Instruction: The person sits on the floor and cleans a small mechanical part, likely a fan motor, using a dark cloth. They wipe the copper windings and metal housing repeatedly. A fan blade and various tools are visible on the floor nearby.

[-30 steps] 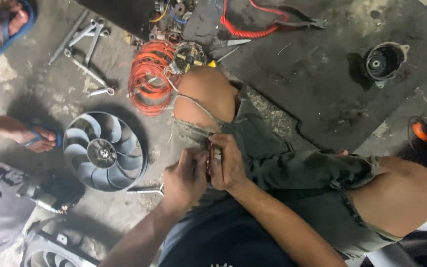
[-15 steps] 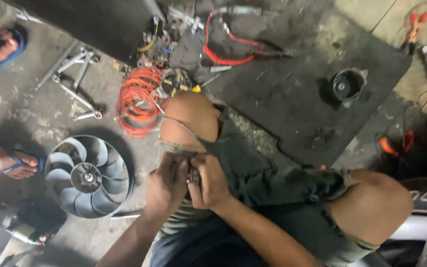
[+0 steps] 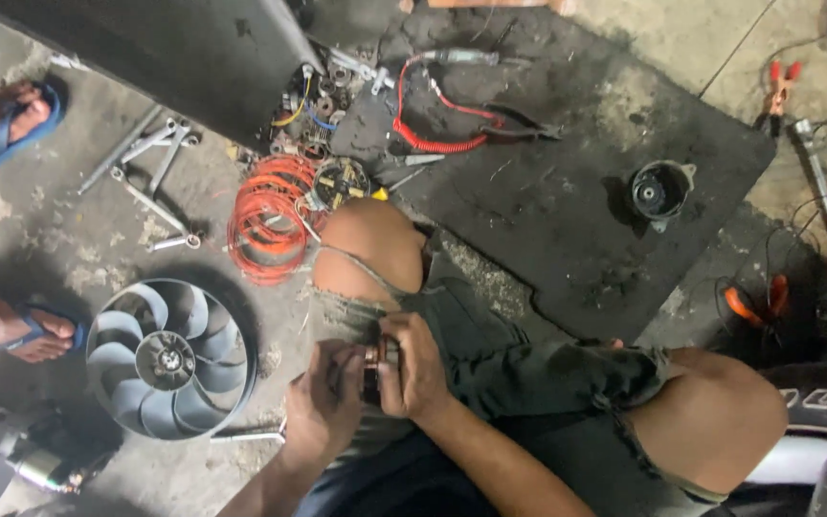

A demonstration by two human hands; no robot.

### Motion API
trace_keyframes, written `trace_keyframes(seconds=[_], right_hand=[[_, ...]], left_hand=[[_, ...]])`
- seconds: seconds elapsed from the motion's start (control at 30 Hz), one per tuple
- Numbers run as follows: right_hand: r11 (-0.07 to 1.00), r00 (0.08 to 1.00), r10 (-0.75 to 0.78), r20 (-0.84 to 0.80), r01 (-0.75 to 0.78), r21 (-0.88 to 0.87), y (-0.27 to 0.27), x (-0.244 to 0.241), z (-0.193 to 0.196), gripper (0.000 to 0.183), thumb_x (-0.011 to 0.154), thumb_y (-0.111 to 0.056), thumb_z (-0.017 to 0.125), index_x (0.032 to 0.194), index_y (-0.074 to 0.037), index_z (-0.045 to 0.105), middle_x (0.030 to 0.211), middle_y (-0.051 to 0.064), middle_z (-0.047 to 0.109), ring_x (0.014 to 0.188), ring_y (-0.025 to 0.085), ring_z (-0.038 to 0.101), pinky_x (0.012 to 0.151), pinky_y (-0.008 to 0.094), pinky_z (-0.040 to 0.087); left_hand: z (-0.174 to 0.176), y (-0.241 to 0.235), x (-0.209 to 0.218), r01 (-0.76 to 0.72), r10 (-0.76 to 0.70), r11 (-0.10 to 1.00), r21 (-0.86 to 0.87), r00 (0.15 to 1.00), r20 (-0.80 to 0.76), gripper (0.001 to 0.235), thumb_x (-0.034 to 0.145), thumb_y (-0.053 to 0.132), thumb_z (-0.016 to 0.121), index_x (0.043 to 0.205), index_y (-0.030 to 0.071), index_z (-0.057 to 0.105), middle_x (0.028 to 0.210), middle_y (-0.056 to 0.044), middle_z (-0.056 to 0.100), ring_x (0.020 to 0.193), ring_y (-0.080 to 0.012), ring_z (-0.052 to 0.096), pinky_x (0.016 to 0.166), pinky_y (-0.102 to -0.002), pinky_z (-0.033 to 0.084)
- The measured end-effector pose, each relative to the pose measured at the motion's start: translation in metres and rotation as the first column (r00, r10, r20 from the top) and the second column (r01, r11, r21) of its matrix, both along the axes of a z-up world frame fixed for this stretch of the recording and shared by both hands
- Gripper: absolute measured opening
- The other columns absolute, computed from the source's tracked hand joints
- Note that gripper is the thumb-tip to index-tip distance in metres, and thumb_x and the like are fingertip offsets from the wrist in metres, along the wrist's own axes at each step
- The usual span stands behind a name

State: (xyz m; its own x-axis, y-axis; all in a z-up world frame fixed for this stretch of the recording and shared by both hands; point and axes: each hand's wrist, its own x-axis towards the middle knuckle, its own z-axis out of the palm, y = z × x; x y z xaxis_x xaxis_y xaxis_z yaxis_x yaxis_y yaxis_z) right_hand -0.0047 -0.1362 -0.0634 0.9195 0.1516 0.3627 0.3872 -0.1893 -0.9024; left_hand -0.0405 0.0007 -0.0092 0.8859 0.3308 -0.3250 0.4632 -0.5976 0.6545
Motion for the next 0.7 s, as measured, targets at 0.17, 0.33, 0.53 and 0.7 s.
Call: trace_keyframes(seconds=[0.17,0.33,0.53,0.7], right_hand=[[1.000,0.997,0.019,0.076,-0.019,-0.001,0.005,0.011,0.007,0.046,0.105,-0.035,0.036,0.120,0.006,0.053,0.099,0.021,0.055,0.082,0.036,0.057,0.075,0.047,0.048],[0.998,0.991,0.016,0.129,-0.023,0.053,0.008,0.011,-0.005,0.038,0.100,-0.029,0.037,0.107,0.001,0.058,0.087,0.012,0.054,0.072,0.031,0.054,0.066,0.043,0.048],[0.994,0.987,-0.040,0.156,0.023,0.110,0.008,0.020,-0.003,0.037,0.100,-0.026,0.035,0.106,0.004,0.056,0.082,0.013,0.049,0.066,0.032,0.051,0.060,0.044,0.050],[0.993,0.982,0.014,0.188,-0.036,0.109,0.008,0.022,-0.006,0.037,0.102,-0.022,0.037,0.116,0.007,0.055,0.086,0.017,0.053,0.068,0.037,0.053,0.062,0.047,0.049]], left_hand=[[-0.014,0.016,0.004,0.119,-0.127,0.991,0.065,0.985,0.119,0.011,0.096,0.030,0.065,0.099,0.019,0.065,0.074,-0.003,0.077,0.069,-0.0284,0.079,0.059,-0.038,0.059],[0.009,0.014,0.047,0.099,-0.099,0.995,-0.022,0.995,0.023,0.019,0.096,0.034,0.063,0.104,0.017,0.065,0.074,-0.018,0.073,0.080,-0.0469,0.072,0.070,-0.058,0.054],[0.034,0.007,0.031,0.058,-0.062,0.992,-0.116,0.998,-0.033,0.016,0.095,0.031,0.059,0.104,0.018,0.062,0.067,-0.013,0.074,0.069,-0.0424,0.075,0.065,-0.054,0.056],[0.007,0.006,0.018,0.186,-0.188,0.982,0.027,0.954,0.235,0.010,0.096,0.028,0.066,0.099,0.019,0.067,0.065,-0.010,0.074,0.063,-0.0366,0.075,0.052,-0.042,0.057]])
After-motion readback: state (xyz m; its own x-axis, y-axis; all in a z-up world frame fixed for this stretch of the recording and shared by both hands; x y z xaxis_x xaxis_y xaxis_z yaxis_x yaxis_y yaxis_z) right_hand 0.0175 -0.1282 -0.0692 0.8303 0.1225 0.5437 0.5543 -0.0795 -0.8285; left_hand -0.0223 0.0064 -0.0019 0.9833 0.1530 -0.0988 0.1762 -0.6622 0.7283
